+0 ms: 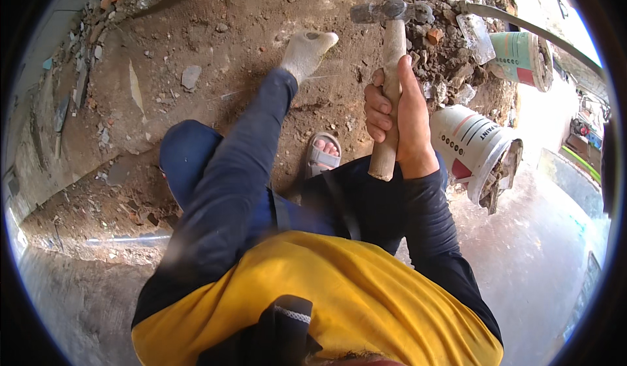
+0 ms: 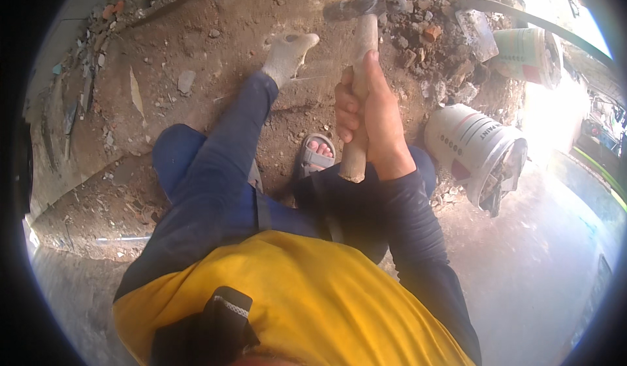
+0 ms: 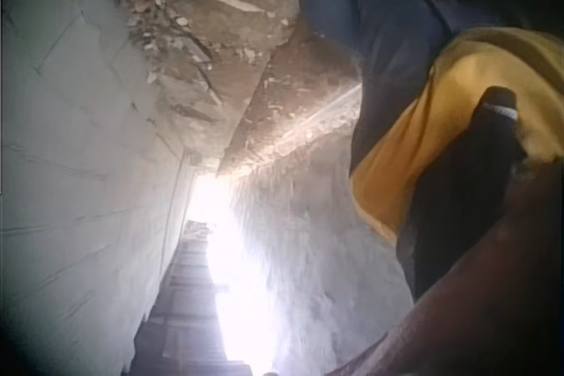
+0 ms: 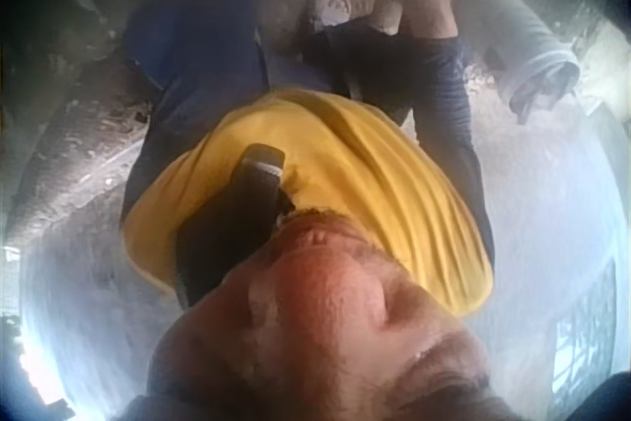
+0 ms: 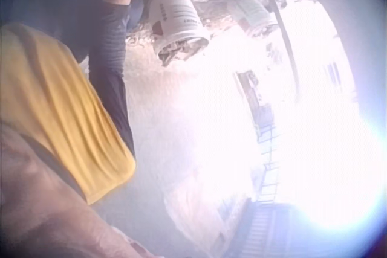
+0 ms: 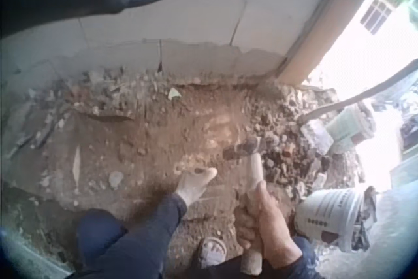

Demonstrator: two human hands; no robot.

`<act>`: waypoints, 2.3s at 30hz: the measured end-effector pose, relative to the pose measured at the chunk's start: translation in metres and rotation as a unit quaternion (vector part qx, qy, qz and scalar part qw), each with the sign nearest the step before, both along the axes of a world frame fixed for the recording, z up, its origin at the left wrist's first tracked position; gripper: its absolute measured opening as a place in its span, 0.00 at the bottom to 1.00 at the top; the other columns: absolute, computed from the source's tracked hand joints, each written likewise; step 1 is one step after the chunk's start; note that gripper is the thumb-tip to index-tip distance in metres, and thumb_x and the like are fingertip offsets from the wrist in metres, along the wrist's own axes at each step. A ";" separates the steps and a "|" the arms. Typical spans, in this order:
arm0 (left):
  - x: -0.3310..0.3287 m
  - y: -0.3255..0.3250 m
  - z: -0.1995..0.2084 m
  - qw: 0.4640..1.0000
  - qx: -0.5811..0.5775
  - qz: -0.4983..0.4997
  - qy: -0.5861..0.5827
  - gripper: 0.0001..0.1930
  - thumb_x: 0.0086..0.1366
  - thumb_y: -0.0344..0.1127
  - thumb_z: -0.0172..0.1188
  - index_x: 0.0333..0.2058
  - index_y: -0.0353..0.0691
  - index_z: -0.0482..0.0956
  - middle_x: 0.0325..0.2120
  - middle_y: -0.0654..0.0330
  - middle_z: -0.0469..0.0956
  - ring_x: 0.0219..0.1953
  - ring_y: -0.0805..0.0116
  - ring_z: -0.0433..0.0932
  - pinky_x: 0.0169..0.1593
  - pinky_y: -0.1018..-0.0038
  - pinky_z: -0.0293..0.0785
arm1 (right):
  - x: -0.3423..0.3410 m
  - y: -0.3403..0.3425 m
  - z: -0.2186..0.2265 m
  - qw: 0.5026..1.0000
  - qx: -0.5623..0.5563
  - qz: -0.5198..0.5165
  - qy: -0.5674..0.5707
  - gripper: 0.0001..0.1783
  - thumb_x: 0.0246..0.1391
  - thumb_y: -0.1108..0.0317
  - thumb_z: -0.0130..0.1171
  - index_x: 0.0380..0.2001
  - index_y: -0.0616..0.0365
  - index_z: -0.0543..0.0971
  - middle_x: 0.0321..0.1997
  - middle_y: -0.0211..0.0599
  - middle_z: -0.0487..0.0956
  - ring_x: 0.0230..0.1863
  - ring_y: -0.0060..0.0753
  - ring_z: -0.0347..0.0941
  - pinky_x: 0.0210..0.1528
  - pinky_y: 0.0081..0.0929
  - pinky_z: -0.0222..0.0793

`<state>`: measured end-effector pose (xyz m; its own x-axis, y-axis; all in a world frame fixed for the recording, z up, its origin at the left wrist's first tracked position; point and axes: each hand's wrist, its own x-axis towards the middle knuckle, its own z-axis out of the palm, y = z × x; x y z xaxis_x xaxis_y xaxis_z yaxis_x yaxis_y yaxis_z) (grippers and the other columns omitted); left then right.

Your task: The person uses a pickaxe and a hammer to break up a tiled floor, collecting debris into a white bucket. They repeatedly strike the floor, clear rubble, and transfer broken tiles and dirt into the bucket.

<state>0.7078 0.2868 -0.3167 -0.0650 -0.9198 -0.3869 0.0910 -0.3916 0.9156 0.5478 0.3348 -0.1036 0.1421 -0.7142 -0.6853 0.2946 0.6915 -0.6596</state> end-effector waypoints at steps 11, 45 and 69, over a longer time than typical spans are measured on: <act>-0.006 -0.006 0.021 0.999 -0.044 0.018 -0.014 0.17 0.70 0.45 0.69 0.37 0.32 0.89 0.28 0.65 0.85 0.35 0.76 0.80 0.39 0.70 0.76 | -0.010 0.002 0.005 0.990 0.041 -0.118 -0.066 0.34 0.74 0.28 0.43 0.41 0.50 0.71 0.20 0.19 0.59 0.11 0.16 0.52 0.09 0.21 0.52; -0.004 -0.005 0.053 0.948 -0.303 0.000 -0.101 0.15 0.69 0.49 0.68 0.30 0.45 0.88 0.20 0.58 0.80 0.24 0.65 0.81 0.29 0.63 0.75 | -0.023 0.015 0.001 0.975 0.005 -0.130 -0.179 0.29 0.78 0.35 0.44 0.42 0.53 0.71 0.20 0.19 0.57 0.11 0.13 0.51 0.08 0.18 0.57; -0.028 -0.048 0.022 0.988 -0.061 -0.140 -0.007 0.21 0.65 0.49 0.76 0.24 0.46 0.76 0.20 0.70 0.71 0.27 0.72 0.69 0.38 0.66 0.69 | -0.036 -0.056 0.130 0.870 -0.477 -0.025 0.125 0.35 0.74 0.34 0.47 0.54 0.60 0.73 0.32 0.33 0.71 0.25 0.26 0.67 0.25 0.27 0.69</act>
<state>0.6798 0.2393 -0.2947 -0.3194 -0.9064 -0.2765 -0.0190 -0.2856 0.9581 0.5122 0.2783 0.0263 0.0258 -0.9758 0.2173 0.0743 -0.2149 -0.9738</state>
